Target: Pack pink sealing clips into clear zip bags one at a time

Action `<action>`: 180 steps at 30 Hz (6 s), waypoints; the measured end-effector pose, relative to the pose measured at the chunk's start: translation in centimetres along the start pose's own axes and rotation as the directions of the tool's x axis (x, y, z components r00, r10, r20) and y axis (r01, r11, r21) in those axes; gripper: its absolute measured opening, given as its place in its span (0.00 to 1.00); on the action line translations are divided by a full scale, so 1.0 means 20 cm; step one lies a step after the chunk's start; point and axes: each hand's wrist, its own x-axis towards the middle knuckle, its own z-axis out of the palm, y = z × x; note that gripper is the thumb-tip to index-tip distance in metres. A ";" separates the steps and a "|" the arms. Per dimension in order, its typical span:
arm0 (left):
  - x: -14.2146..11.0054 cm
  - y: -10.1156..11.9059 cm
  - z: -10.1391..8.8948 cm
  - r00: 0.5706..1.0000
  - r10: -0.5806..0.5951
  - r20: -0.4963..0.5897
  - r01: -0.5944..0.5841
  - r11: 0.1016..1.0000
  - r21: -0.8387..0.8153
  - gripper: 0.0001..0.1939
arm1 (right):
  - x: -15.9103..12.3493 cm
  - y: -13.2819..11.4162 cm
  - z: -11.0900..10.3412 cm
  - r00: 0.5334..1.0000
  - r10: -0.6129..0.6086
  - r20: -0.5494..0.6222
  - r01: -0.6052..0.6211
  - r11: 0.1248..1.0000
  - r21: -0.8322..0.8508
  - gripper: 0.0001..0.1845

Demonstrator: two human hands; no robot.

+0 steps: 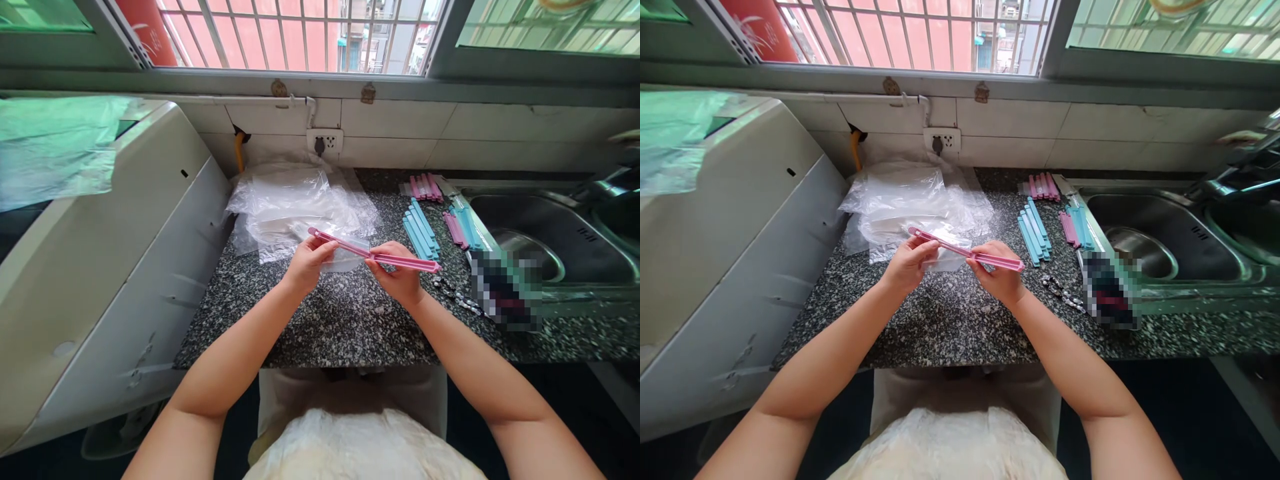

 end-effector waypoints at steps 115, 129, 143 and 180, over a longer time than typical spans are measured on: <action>-0.06 0.00 0.02 0.956 0.272 0.112 -0.288 0.943 0.169 0.12 | -0.04 0.00 0.02 1.000 -0.014 -0.009 0.014 1.000 0.022 0.08; -0.05 -0.01 0.01 0.958 0.263 0.117 -0.281 0.940 0.191 0.09 | -0.03 0.00 0.02 1.000 -0.025 0.017 0.025 0.999 0.033 0.07; -0.05 0.01 0.00 0.950 0.253 0.182 -0.291 0.930 0.226 0.07 | -0.02 0.00 0.01 0.998 -0.069 0.005 0.069 0.997 0.026 0.07; -0.05 0.04 -0.02 0.918 0.363 0.158 -0.396 0.849 0.349 0.12 | -0.04 0.01 0.02 0.991 -0.130 -0.011 0.127 0.982 -0.136 0.09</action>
